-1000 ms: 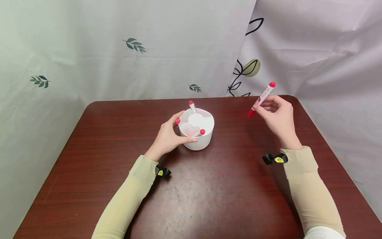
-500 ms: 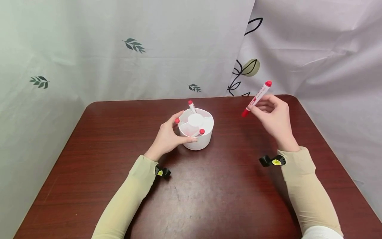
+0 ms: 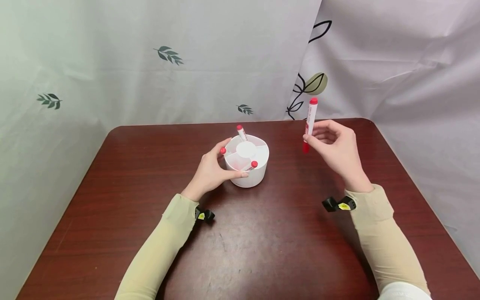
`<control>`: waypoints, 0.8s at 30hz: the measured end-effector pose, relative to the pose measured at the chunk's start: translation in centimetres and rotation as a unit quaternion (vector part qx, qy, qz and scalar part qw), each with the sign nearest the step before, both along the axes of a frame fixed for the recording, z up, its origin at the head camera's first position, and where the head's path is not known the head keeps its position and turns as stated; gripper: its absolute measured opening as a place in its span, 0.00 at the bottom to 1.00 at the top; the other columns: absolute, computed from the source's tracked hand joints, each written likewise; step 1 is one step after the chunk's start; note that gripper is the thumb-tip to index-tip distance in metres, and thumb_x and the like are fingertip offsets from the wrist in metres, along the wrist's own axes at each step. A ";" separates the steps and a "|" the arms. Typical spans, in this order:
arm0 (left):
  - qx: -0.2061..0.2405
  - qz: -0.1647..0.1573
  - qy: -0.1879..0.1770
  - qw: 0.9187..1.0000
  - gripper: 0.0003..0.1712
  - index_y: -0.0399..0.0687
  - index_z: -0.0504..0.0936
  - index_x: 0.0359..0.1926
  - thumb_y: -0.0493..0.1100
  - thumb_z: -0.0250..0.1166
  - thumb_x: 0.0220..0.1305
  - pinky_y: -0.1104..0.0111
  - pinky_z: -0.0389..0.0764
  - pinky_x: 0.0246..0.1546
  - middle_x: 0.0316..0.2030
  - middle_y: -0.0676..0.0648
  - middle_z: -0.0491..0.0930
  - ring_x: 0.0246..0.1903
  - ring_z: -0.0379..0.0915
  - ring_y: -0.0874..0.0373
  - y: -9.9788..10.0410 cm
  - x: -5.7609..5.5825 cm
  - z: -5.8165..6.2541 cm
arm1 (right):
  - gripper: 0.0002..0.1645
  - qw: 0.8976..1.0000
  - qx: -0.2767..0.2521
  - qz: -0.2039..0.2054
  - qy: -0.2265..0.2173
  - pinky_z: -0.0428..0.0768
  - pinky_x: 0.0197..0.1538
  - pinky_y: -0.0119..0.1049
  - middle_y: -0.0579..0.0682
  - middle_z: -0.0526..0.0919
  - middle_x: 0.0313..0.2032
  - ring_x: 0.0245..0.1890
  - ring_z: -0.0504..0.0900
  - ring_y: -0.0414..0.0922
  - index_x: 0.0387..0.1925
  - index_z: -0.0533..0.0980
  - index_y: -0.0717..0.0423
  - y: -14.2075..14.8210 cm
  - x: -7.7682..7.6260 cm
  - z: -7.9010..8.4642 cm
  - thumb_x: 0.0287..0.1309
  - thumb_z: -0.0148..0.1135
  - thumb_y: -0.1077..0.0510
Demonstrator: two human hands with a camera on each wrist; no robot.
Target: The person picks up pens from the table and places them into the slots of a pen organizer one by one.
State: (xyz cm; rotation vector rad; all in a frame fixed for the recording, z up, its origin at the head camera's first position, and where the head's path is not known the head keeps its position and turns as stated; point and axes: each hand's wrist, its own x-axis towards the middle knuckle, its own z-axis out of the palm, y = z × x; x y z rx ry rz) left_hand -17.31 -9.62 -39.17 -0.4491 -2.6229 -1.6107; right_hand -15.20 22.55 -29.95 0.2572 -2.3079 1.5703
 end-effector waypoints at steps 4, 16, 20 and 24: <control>0.002 -0.001 0.002 1.000 0.61 0.63 0.66 0.75 0.60 0.86 0.39 0.58 0.73 0.62 0.61 0.56 0.75 0.60 0.73 0.55 0.0 0.0 0.1 | 0.14 1.000 -0.010 0.022 0.003 0.83 0.39 0.26 0.53 0.87 0.33 0.29 0.85 0.40 0.45 0.83 0.69 -0.7 0.5 0.7 0.57 0.72 0.68; 0.008 -0.005 0.007 1.000 0.61 0.59 0.66 0.75 0.58 0.87 0.39 0.57 0.73 0.62 0.60 0.55 0.76 0.60 0.73 0.56 0.0 -0.1 0.0 | 0.14 0.998 -0.014 0.058 0.003 0.84 0.40 0.30 0.56 0.87 0.35 0.32 0.86 0.43 0.45 0.82 0.68 -2.2 -0.2 -0.9 0.56 0.73 0.69; 0.005 -0.003 0.004 1.000 0.61 0.61 0.66 0.75 0.59 0.86 0.39 0.57 0.73 0.62 0.61 0.56 0.75 0.60 0.73 0.55 0.0 0.0 0.0 | 0.15 0.997 -0.023 0.068 -0.002 0.85 0.41 0.32 0.54 0.88 0.35 0.34 0.87 0.45 0.46 0.83 0.62 -2.4 -0.9 -2.1 0.57 0.75 0.65; 0.002 -0.002 0.002 1.000 0.62 0.60 0.66 0.75 0.60 0.86 0.39 0.56 0.73 0.62 0.61 0.56 0.75 0.61 0.72 0.55 0.0 0.1 0.1 | 0.15 0.996 -0.037 0.079 0.003 0.85 0.42 0.34 0.54 0.88 0.35 0.35 0.87 0.46 0.45 0.84 0.60 -3.1 -1.0 -2.5 0.57 0.76 0.63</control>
